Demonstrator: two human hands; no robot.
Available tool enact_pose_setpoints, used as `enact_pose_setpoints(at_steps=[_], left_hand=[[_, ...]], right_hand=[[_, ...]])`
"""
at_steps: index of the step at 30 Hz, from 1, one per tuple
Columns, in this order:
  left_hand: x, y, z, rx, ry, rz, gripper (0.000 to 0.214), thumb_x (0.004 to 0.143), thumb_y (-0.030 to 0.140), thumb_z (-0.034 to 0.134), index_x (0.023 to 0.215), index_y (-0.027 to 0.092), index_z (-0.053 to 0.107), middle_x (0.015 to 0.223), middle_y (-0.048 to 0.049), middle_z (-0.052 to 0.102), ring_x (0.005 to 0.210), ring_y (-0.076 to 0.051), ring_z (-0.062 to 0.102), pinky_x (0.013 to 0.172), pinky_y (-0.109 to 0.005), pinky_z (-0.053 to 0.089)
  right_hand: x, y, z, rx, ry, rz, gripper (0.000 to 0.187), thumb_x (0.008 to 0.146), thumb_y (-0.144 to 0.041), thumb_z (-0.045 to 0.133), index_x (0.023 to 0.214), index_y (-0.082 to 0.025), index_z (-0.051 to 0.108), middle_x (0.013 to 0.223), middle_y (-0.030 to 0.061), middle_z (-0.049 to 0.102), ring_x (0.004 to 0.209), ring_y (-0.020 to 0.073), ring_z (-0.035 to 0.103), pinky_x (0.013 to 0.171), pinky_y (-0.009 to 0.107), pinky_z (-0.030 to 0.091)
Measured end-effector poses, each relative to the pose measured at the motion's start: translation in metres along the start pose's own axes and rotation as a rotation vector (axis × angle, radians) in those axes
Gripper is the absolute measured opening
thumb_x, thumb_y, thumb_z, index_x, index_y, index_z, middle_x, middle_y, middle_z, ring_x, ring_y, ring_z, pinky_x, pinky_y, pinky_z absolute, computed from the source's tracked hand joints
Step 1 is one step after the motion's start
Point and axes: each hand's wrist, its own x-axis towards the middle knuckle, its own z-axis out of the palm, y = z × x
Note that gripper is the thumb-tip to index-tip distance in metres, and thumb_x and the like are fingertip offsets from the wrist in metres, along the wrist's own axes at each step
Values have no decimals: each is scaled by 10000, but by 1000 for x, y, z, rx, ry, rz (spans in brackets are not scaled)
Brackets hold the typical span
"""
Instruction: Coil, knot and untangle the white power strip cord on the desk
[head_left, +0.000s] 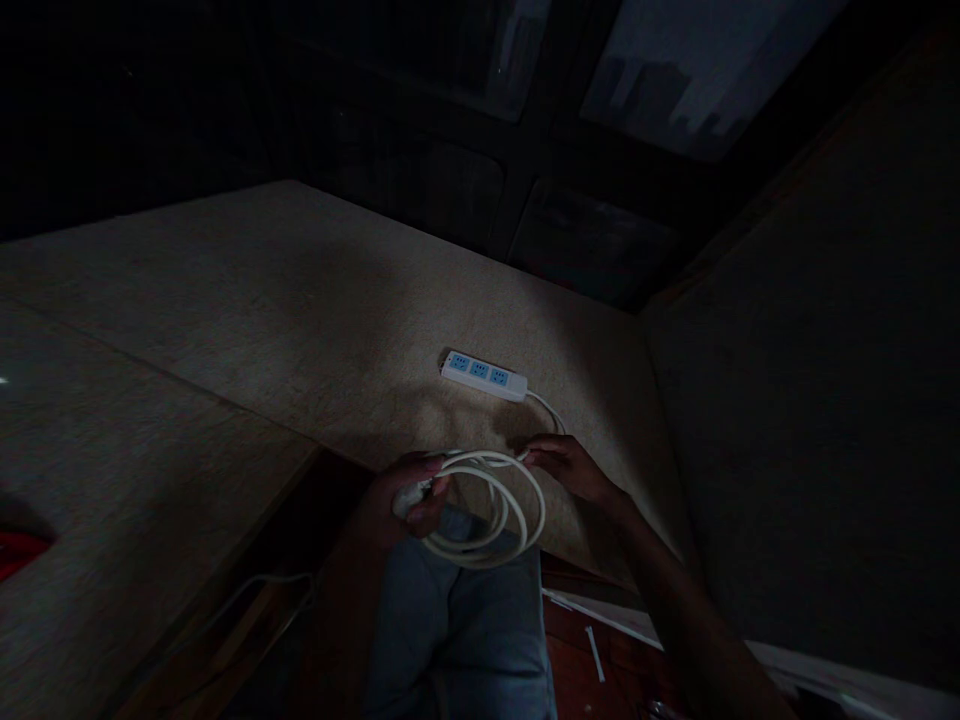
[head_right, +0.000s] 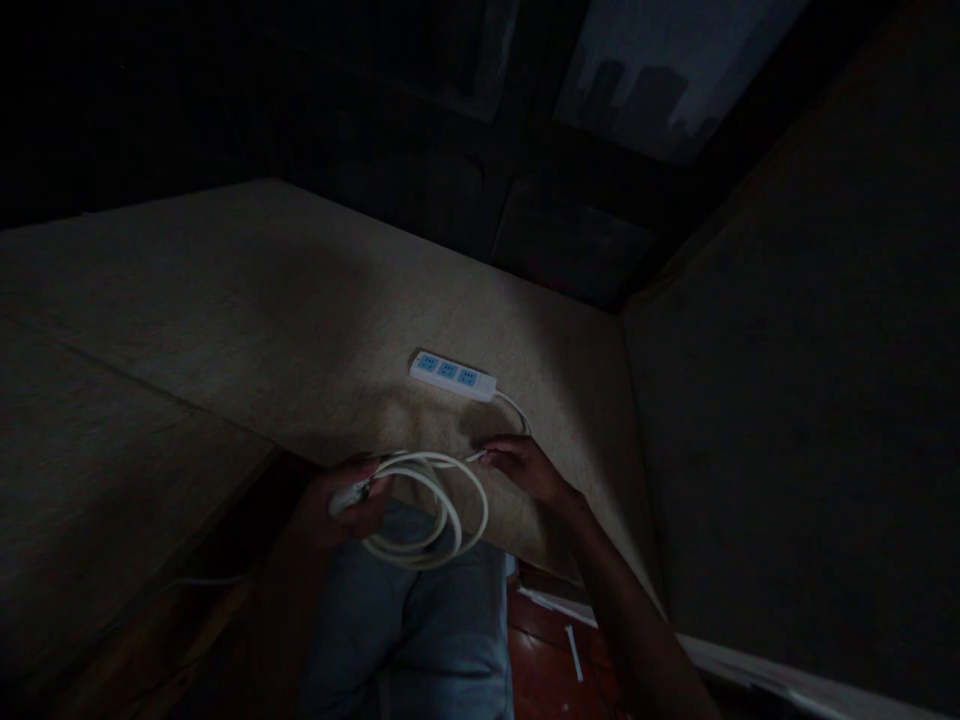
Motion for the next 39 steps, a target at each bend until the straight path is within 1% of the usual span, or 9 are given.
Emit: enact_pose_setpoints(at_steps=[2,8,10,15,21,26,31,36,39], left_hand=[[-2,1,-2,-43,-16,5,335,807,439,620,640,166,523,367,69,317,303,-55,203,327,-170,216],[-5,6,-11,-228,-32,44,299,844,404,568,665,172,511,387,93,249,324,-53,124,337,-166,258],[-6,9,-14,-295,-36,58,286,854,385,557,671,170,507,396,100,235,330,-50,98,335,-162,258],[-5,13,-20,-447,-34,72,269,886,329,518,673,166,492,404,115,211,335,-42,38,323,-151,202],[-2,11,-15,-563,-16,67,286,905,317,483,655,185,446,388,117,195,300,-38,27,302,-141,135],[2,9,-4,-608,-45,88,303,889,322,501,630,202,398,377,126,158,298,-28,-16,285,-132,99],[2,8,2,-557,-110,78,319,863,334,522,607,207,380,365,123,166,303,-21,-40,268,-136,102],[-7,5,4,-497,-197,68,356,822,373,564,574,212,366,323,127,128,270,-13,-44,253,-137,95],[-10,-1,5,-431,-190,38,388,800,423,567,553,218,348,301,118,126,262,-14,-41,254,-147,80]], right_hand=[[-2,1,5,-80,65,-25,451,929,-557,472,869,-176,706,827,79,734,761,193,674,747,322,526],[-15,-14,9,-348,177,-128,345,978,-393,406,1021,-207,693,994,94,745,880,202,692,806,321,514],[-21,-18,7,-421,203,-188,343,988,-371,381,1015,-211,683,1003,100,746,883,206,694,804,332,512],[-33,-23,0,-528,171,-343,322,984,-261,362,879,-217,663,930,102,742,850,206,683,782,363,491],[-44,-23,-1,-595,129,-374,292,950,-162,408,861,-213,681,816,91,715,783,208,645,749,365,463],[-50,-16,1,-638,129,-337,236,956,-188,477,910,-213,707,850,93,734,788,215,652,766,372,463],[-41,-25,7,-511,104,-205,239,965,-264,500,969,-221,735,958,111,748,910,255,677,864,426,477],[-20,-59,13,-92,-94,0,368,963,-367,515,1287,-222,611,1268,112,662,1116,229,643,953,382,492],[0,-77,11,155,-213,-15,419,947,-454,530,1270,-200,613,1164,96,705,1038,203,671,935,356,508]])
